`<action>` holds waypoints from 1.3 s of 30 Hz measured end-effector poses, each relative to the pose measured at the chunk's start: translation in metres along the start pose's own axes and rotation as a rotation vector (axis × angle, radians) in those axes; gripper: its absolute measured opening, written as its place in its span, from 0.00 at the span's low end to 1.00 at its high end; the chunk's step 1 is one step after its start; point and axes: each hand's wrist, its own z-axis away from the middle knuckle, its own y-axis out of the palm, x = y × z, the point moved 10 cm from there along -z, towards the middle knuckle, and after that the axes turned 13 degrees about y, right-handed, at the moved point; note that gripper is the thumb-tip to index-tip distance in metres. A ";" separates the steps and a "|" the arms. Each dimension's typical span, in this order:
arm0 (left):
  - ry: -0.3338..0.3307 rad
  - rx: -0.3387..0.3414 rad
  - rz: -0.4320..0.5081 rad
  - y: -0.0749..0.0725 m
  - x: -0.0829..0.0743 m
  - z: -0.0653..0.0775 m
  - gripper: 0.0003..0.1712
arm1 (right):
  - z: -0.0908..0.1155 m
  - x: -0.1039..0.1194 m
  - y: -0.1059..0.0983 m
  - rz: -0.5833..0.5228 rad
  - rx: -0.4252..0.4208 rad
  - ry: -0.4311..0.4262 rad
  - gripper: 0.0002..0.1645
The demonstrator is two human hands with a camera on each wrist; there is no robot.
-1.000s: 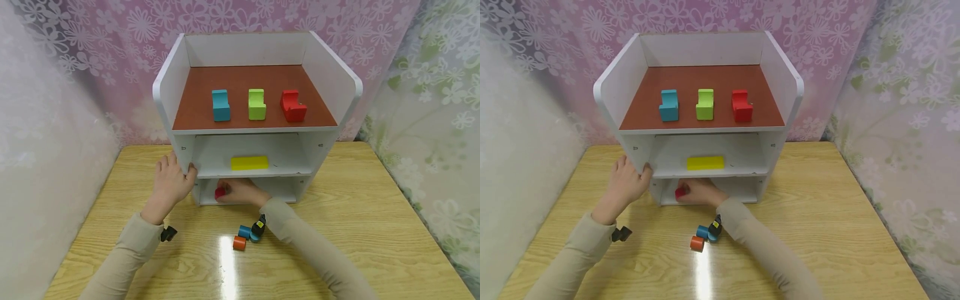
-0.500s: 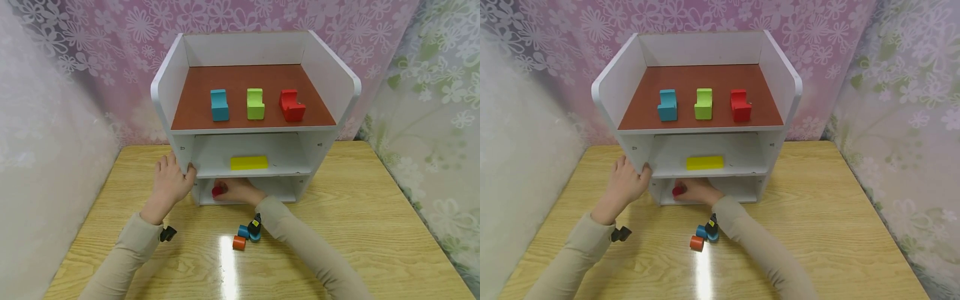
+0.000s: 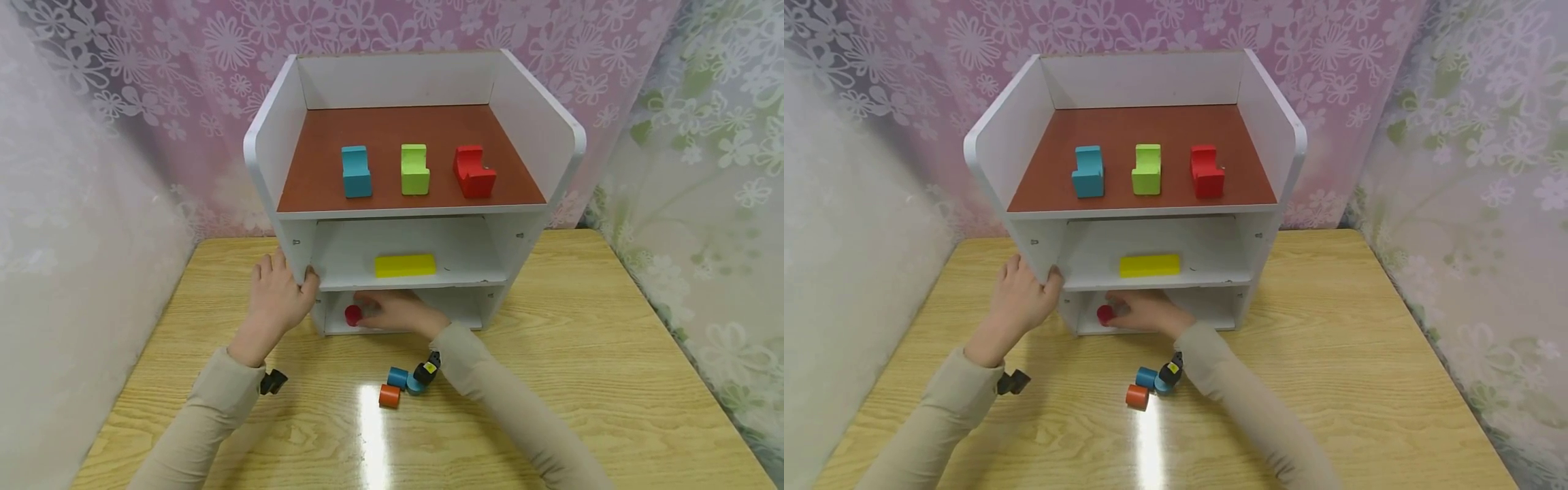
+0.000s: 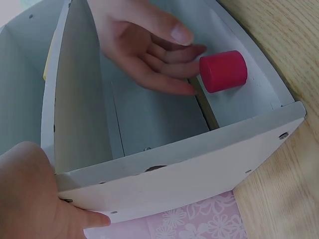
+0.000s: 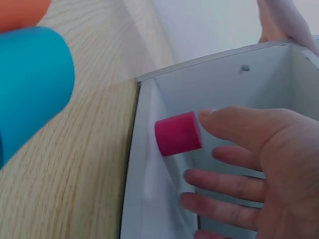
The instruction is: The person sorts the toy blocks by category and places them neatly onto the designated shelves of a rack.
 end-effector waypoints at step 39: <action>0.014 -0.056 -0.080 -0.008 -0.004 0.004 0.30 | 0.119 -0.025 0.009 0.026 -0.072 -0.184 0.20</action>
